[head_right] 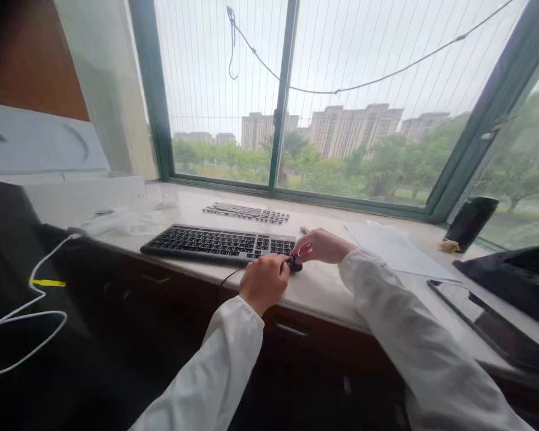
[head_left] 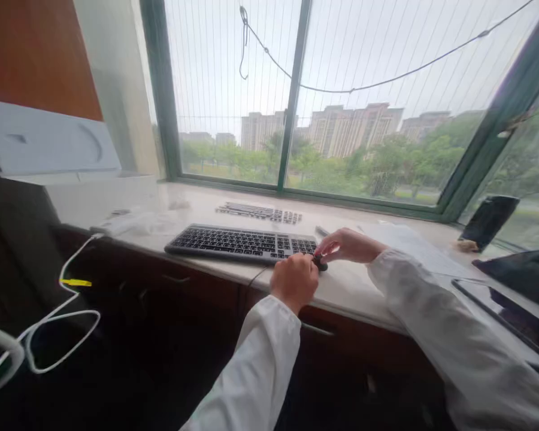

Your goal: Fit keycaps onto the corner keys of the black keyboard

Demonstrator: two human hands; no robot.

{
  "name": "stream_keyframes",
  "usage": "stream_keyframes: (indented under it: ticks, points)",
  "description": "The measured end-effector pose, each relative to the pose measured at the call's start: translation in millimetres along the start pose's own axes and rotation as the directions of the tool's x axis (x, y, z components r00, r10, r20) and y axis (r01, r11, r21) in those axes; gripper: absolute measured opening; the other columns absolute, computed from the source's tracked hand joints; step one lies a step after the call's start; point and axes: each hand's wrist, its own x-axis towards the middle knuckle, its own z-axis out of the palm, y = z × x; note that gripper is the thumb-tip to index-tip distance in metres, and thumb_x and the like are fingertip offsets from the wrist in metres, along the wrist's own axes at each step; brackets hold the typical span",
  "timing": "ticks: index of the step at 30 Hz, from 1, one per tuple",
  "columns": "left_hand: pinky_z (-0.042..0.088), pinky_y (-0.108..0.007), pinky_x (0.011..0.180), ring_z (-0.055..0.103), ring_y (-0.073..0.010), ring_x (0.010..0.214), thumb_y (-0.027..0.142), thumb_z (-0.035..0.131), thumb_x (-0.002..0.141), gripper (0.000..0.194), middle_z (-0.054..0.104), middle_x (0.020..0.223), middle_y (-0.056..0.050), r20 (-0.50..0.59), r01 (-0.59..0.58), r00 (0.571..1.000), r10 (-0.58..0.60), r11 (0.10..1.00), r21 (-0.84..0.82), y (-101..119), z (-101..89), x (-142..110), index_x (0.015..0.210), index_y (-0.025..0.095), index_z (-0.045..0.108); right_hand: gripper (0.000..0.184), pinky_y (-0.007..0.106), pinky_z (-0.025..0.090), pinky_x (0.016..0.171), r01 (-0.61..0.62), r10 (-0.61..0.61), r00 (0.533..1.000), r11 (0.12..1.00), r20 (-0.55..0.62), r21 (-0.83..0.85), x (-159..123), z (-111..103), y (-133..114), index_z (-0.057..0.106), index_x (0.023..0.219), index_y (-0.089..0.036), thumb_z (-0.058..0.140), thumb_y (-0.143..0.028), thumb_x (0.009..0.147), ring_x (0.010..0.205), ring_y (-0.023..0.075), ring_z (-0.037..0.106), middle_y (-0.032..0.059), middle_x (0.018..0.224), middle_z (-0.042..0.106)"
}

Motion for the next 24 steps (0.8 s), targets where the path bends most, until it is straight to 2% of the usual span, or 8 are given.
stream_keyframes:
  ticks: [8,12,15,19,22,24]
  points:
    - [0.048,-0.031,0.081,0.064,-0.0188,0.089,0.03,0.033,0.095,0.035,0.068,0.102,-0.004,0.021,0.004,1.0,-0.004,1.0,0.006,-2,0.5,-2,0.11,0.025,0.065,0.041,0.029,0.053,0.074,-0.015,0.017,1.0,0.99,-0.013,0.138,0,3,1,0.077,0.095,-0.015,0.07,-0.049,0.073,0.083,0.0215,0.068,0.0085,0.086,0.074]
    - [0.047,-0.029,0.082,0.064,-0.0182,0.089,0.027,0.037,0.094,0.036,0.068,0.103,-0.003,0.014,-0.01,1.0,0.01,1.0,-0.013,-1,-1.2,-3,0.121,0.03,0.061,0.044,0.031,0.054,0.075,-0.054,0.056,0.998,0.979,-0.003,0.199,3,6,5,0.075,0.092,-0.014,0.073,-0.051,0.068,0.083,0.0212,0.067,0.0092,0.087,0.073]
    - [0.048,-0.029,0.08,0.064,-0.0179,0.088,0.025,0.038,0.093,0.038,0.067,0.102,-0.001,0.013,-0.052,0.999,0.052,0.998,-0.018,-2,-2.9,-4,0.124,0.035,0.059,0.054,0.032,0.056,0.071,-0.175,0.171,0.985,0.938,0.04,0.3,6,9,12,0.07,0.094,-0.013,0.078,-0.054,0.06,0.077,0.019,0.066,0.0103,0.096,0.069]
    - [0.048,-0.03,0.079,0.064,-0.0181,0.085,0.026,0.038,0.093,0.039,0.067,0.097,0.0,0.019,-0.084,0.996,0.084,0.996,-0.019,-3,-3.6,-4,0.124,0.039,0.059,0.065,0.033,0.059,0.07,-0.381,0.367,0.923,0.825,0.116,0.417,8,13,19,0.063,0.092,-0.013,0.086,-0.054,0.046,0.072,0.0165,0.066,0.0104,0.1,0.063]
    - [0.048,-0.03,0.078,0.063,-0.0182,0.084,0.027,0.038,0.093,0.038,0.066,0.097,-0.001,0.02,-0.077,0.997,0.077,0.997,-0.017,-4,-2.9,-4,0.123,0.037,0.06,0.067,0.032,0.06,0.073,-0.437,0.392,0.899,0.778,0.195,0.452,6,12,15,0.061,0.095,-0.014,0.086,-0.054,0.047,0.073,0.0168,0.067,0.0087,0.093,0.065]
    - [0.048,-0.03,0.078,0.063,-0.0183,0.084,0.028,0.038,0.093,0.037,0.066,0.098,-0.002,0.015,-0.079,0.997,0.079,0.997,-0.013,-5,-2.2,-4,0.119,0.035,0.063,0.065,0.032,0.06,0.073,-0.439,0.391,0.898,0.77,0.201,0.462,4,9,9,0.06,0.096,-0.014,0.084,-0.056,0.052,0.071,0.0162,0.067,0.0082,0.091,0.066]
